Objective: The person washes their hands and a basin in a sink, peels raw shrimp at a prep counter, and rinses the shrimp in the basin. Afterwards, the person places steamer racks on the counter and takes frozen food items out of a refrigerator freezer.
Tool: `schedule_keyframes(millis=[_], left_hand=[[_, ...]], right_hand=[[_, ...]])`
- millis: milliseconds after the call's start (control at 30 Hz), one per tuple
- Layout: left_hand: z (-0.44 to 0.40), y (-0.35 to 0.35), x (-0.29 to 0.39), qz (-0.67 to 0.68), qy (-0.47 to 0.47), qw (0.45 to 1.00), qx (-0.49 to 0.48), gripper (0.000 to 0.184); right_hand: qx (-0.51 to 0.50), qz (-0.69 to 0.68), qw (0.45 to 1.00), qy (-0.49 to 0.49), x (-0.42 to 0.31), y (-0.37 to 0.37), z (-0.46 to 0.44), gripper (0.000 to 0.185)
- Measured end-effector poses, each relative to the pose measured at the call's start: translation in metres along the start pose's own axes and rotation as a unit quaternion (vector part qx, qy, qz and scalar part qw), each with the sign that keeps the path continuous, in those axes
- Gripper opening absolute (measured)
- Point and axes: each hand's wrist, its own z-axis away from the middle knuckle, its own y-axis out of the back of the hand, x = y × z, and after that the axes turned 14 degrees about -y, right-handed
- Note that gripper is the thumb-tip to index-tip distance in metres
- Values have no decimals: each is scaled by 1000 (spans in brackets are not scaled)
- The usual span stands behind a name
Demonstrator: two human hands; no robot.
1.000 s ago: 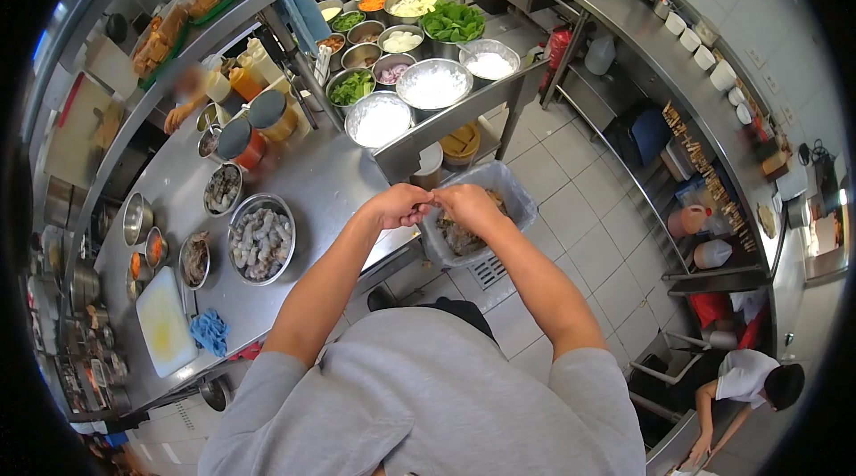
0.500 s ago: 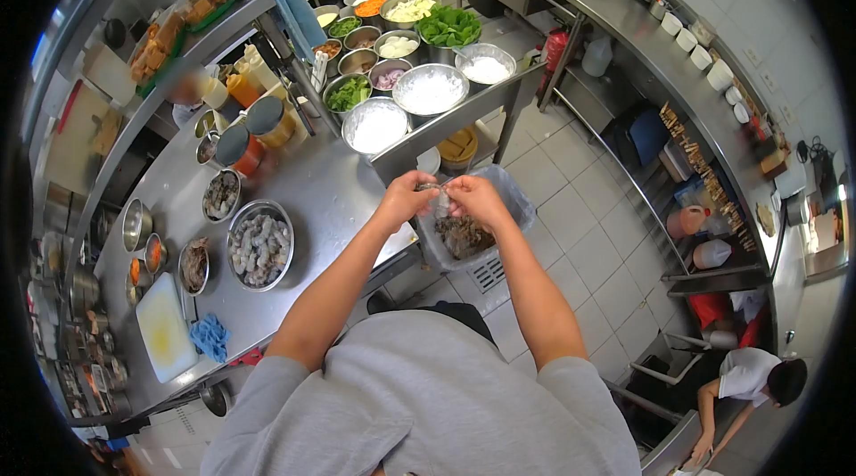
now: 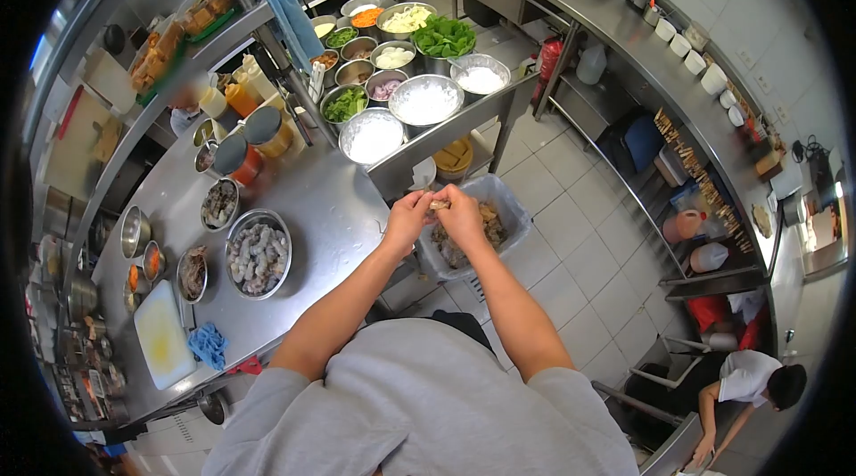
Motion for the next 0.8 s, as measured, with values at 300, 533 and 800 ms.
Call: schedule_keyframes(millis=[300, 533, 800], left_hand=[[4, 16, 32, 148, 99, 984, 19, 31], [4, 47, 40, 274, 168, 947, -7, 30], [6, 58, 41, 171, 154, 967, -114, 27]], right_hand=[[-134, -364, 906, -168, 0, 10, -13, 9], [-67, -216, 959, -172, 37, 43, -38, 15], [-88, 104, 977, 165, -18, 43, -21, 33]])
